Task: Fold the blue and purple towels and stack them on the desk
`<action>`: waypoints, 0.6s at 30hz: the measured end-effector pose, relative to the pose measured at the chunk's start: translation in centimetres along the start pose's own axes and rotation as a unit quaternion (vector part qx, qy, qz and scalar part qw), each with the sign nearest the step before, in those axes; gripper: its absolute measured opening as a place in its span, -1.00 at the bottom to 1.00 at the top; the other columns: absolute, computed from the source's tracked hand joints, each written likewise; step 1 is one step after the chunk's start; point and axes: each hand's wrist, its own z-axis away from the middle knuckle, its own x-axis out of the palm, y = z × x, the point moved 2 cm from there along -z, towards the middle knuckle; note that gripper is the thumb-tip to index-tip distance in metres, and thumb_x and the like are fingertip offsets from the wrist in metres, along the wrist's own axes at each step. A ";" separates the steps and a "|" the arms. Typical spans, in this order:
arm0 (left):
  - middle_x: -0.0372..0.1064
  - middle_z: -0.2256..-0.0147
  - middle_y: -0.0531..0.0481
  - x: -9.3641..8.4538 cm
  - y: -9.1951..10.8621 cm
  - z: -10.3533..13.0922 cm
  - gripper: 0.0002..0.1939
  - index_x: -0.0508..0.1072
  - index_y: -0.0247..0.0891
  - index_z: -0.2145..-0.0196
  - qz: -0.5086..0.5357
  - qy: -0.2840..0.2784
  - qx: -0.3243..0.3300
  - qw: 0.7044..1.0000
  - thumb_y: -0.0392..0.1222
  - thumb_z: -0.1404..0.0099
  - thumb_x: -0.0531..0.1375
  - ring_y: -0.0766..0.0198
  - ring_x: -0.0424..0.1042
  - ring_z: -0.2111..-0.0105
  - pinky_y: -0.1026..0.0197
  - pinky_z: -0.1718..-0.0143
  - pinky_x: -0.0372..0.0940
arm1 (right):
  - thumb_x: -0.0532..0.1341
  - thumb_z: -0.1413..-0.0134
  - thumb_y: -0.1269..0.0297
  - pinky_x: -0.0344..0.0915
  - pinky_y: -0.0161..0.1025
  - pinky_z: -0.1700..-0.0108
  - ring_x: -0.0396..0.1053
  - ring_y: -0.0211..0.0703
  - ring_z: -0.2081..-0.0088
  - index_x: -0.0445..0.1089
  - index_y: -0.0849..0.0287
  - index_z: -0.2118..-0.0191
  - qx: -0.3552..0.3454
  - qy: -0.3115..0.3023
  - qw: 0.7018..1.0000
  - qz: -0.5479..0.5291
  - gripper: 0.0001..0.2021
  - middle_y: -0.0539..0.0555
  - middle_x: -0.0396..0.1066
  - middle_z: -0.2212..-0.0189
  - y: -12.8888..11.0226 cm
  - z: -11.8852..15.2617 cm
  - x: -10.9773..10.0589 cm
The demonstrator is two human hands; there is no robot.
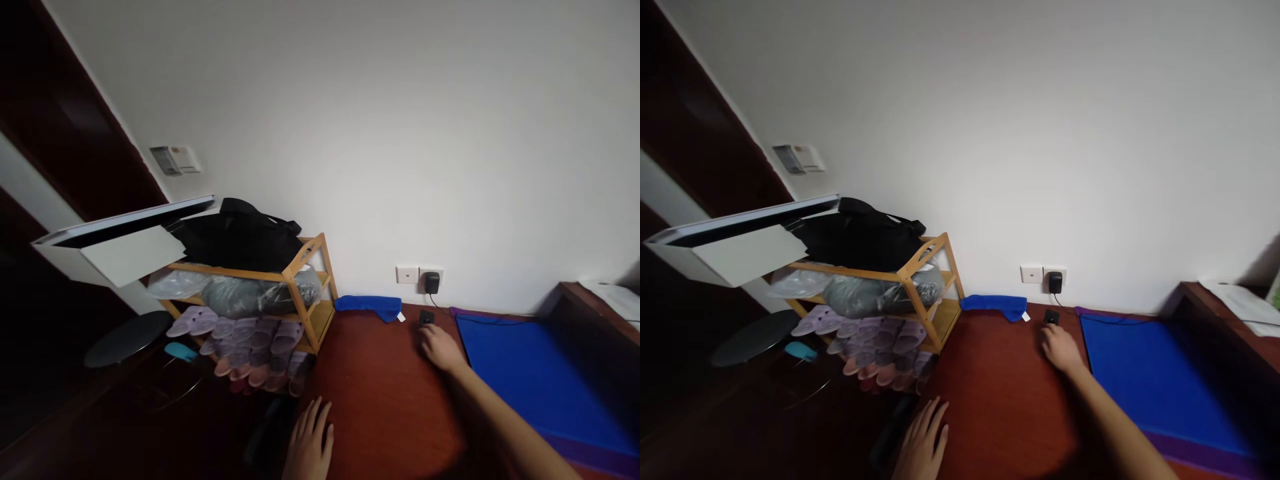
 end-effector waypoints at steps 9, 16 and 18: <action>0.29 -0.30 0.06 3.7 -3.0 0.5 -0.48 0.34 0.13 -0.28 0.000 0.005 0.017 1.000 -0.05 -0.40 0.06 -0.02 0.32 -0.26 -0.13 -0.20 0.34 | -0.08 -0.36 0.20 -0.07 0.10 -0.39 -0.01 0.16 -0.41 0.15 0.41 -0.37 0.018 -0.021 0.999 -0.027 -0.42 0.34 0.12 -0.38 -10.7 -9.1 8.6; 0.25 -0.33 0.00 2.0 -0.9 0.4 -0.49 0.33 0.02 -0.30 0.001 0.020 -0.001 1.000 -0.10 -0.42 0.04 0.01 0.28 -0.29 -0.14 -0.26 0.25 | -0.13 -0.41 0.16 -0.14 -0.03 -0.46 0.00 0.01 -0.42 0.24 0.35 -0.34 -0.041 -0.035 0.997 -0.048 -0.44 0.22 0.22 -0.34 -13.9 0.6 8.1; 0.27 -0.32 -0.03 1.0 -0.2 0.1 -0.50 0.34 -0.03 -0.29 0.007 0.019 0.001 1.000 -0.12 -0.43 0.03 0.01 0.27 -0.29 -0.13 -0.27 0.24 | -0.08 -0.40 0.10 -0.13 0.02 -0.47 -0.03 0.04 -0.43 0.25 0.30 -0.34 -0.045 -0.032 0.996 -0.068 -0.44 0.18 0.17 -0.37 -15.1 5.9 7.8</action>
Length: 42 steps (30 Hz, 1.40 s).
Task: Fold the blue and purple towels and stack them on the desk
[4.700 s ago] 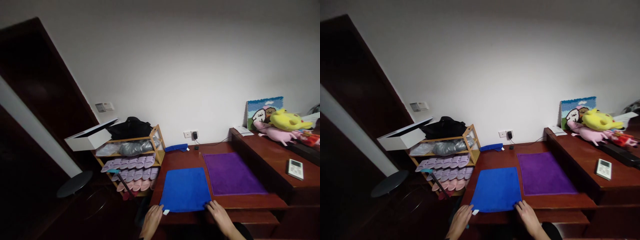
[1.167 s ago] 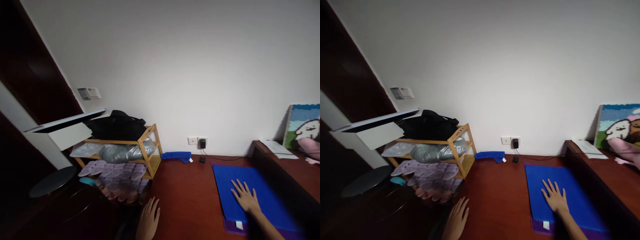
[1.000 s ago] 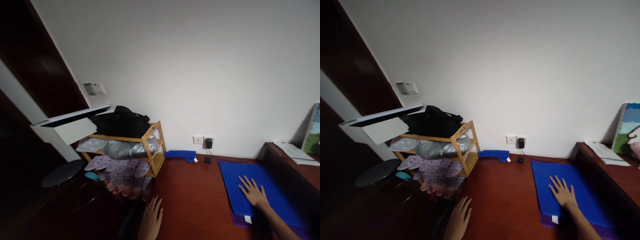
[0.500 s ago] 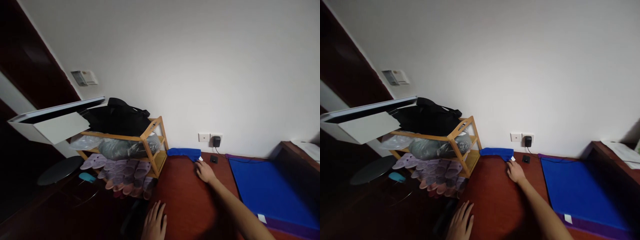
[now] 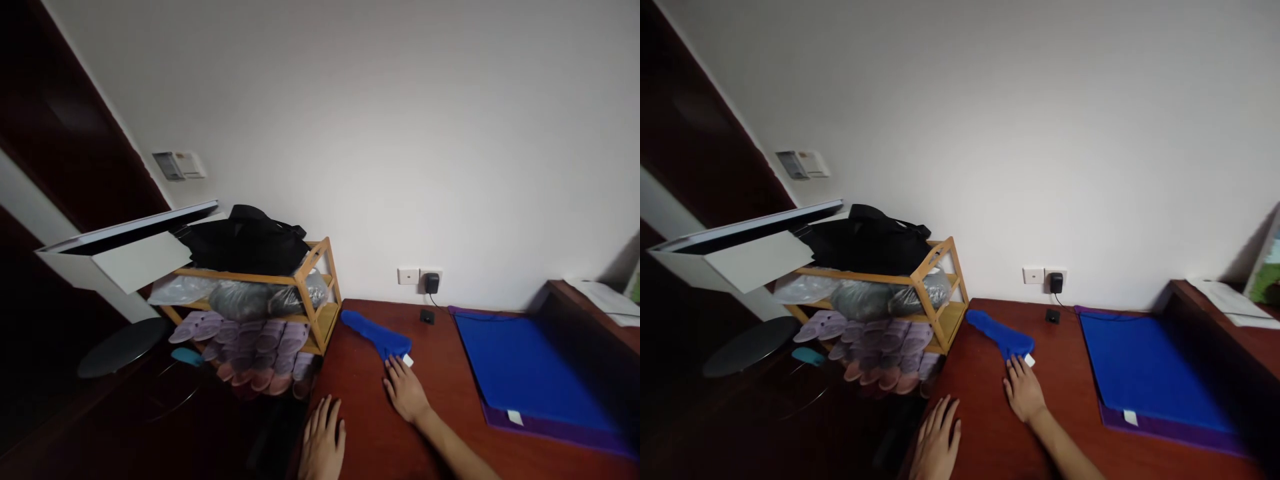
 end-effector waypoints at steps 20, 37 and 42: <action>0.50 0.00 -0.08 -5.6 19.1 8.0 -0.66 0.53 -0.09 -0.01 0.224 -0.092 0.085 0.967 -0.32 -0.37 0.11 0.03 0.42 -0.05 -0.10 -0.18 0.26 | 0.25 0.08 -0.25 0.47 -0.06 0.12 0.53 0.07 0.27 0.61 0.12 0.27 0.286 0.207 0.804 -0.478 -0.49 0.14 0.60 0.33 -1.0 31.9 -5.9; 0.64 0.18 -0.12 -13.6 22.3 12.1 -0.55 0.61 -0.17 0.19 0.402 -0.110 -0.031 0.908 0.17 -0.41 0.04 0.10 0.60 0.18 0.16 0.10 0.44 | 0.31 0.16 -0.38 0.35 -0.18 0.27 0.42 -0.06 0.40 0.52 0.18 0.38 0.197 0.180 0.764 -0.587 -0.39 0.07 0.49 0.49 -9.3 28.4 -7.3; 0.63 0.16 -0.13 -16.6 23.3 13.2 -0.55 0.60 -0.15 0.15 0.412 -0.093 -0.002 0.906 0.13 -0.46 0.00 0.12 0.60 0.17 0.19 0.10 0.43 | 0.30 0.02 -0.27 0.40 -0.20 0.18 0.51 -0.01 0.28 0.53 0.17 0.23 0.165 0.208 0.798 -0.541 -0.47 0.12 0.58 0.33 -10.4 30.2 -9.4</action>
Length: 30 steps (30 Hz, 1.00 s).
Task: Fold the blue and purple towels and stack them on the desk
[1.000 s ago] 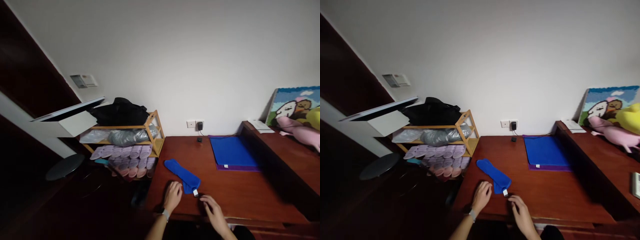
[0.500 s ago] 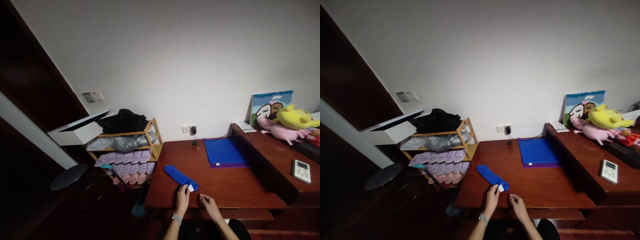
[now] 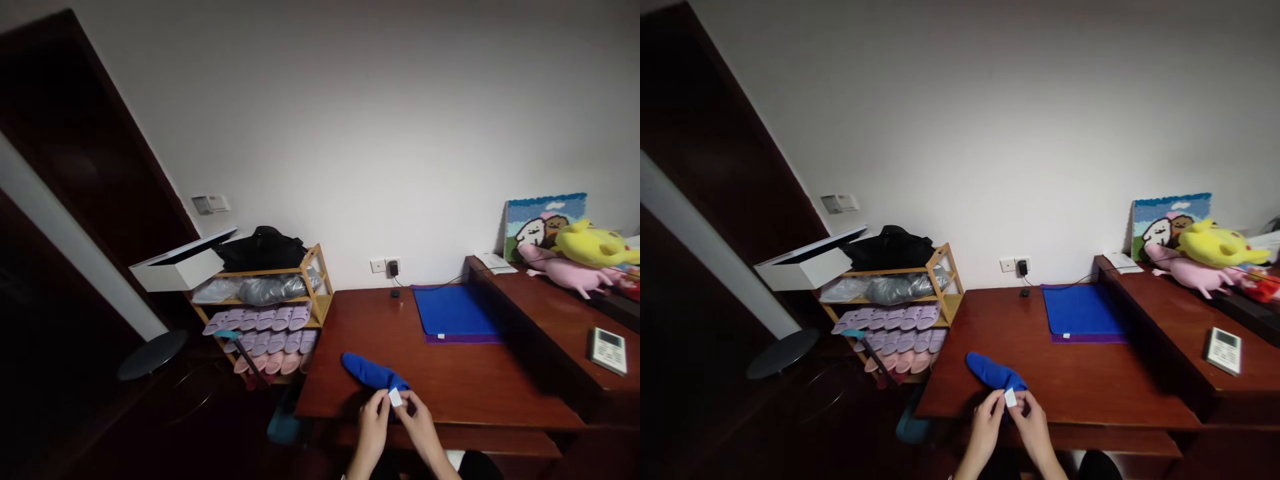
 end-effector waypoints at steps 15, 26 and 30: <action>0.61 0.18 -0.11 0.4 3.5 1.3 -0.60 0.56 -0.11 0.17 0.041 0.023 0.053 0.997 0.13 -0.47 0.01 0.12 0.59 0.17 0.14 0.08 0.47 | 0.22 -0.18 -0.12 0.45 -0.23 0.22 0.55 -0.04 0.32 0.44 0.01 -0.02 -0.048 -0.008 0.991 0.121 -0.58 0.03 0.60 0.29 -5.4 2.3 -2.0; 0.62 0.23 -0.11 0.4 3.4 2.4 -0.45 0.56 -0.12 0.13 0.044 -0.002 -0.001 0.999 0.30 -0.44 -0.05 0.15 0.58 0.34 0.19 0.24 0.47 | 0.22 -0.17 -0.17 0.44 -0.18 0.08 0.52 0.00 0.19 0.55 0.04 0.04 -0.035 -0.067 0.996 0.043 -0.56 0.10 0.59 0.18 -6.0 2.3 -1.6; 0.62 0.24 -0.12 0.0 3.6 2.5 -0.48 0.55 -0.12 0.19 0.042 0.035 0.015 0.998 0.29 -0.44 -0.02 0.13 0.59 0.28 0.19 0.18 0.46 | 0.22 -0.13 -0.26 0.42 -0.16 0.03 0.51 0.03 0.18 0.60 0.07 0.11 -0.011 -0.050 0.999 -0.002 -0.49 0.10 0.59 0.24 -6.0 2.2 -1.2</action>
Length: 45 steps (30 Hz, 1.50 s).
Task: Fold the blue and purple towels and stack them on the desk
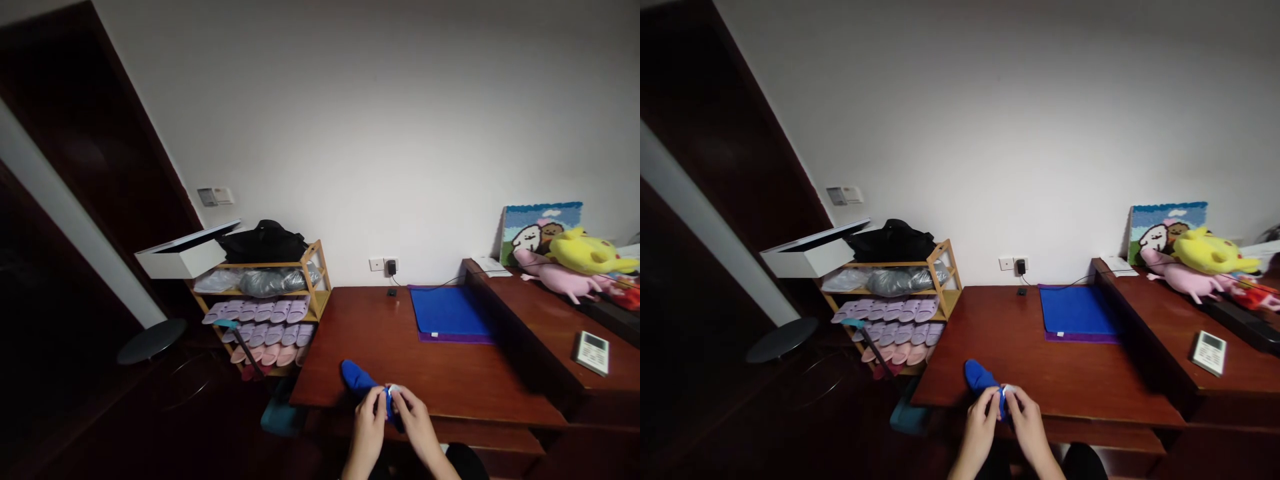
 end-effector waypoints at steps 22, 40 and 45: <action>0.56 0.08 -0.14 -0.6 -0.6 0.5 -0.63 0.54 -0.13 -0.01 0.043 -0.041 0.020 0.998 0.11 -0.44 0.13 0.12 0.56 0.10 0.14 0.06 0.49 | 0.39 0.18 -0.34 0.47 -0.08 0.18 0.52 0.00 0.30 0.56 0.13 0.16 0.074 -0.022 0.988 -0.130 -0.37 0.09 0.57 0.36 0.1 -0.5 0.1; 0.55 0.17 -0.11 -14.6 0.9 -2.8 -0.53 0.58 -0.11 0.14 -0.183 0.121 0.085 0.972 0.19 -0.46 -0.01 0.08 0.55 0.11 0.07 0.02 0.46 | 0.23 0.07 -0.42 0.38 -0.20 0.35 0.45 -0.07 0.43 0.48 0.11 0.35 -0.045 0.205 0.969 0.127 -0.40 0.08 0.51 0.48 -4.0 -5.0 -11.4; 0.50 0.09 -0.17 -25.3 1.4 -3.2 -0.47 0.52 -0.16 0.15 -0.299 0.318 0.034 0.899 0.26 -0.38 -0.06 -0.04 0.48 0.02 -0.13 -0.11 0.36 | 0.40 0.42 -0.42 0.36 -0.18 0.44 0.43 -0.10 0.54 0.38 0.11 0.37 -0.033 0.346 0.937 0.024 -0.32 -0.03 0.39 0.64 -7.4 -4.2 -21.8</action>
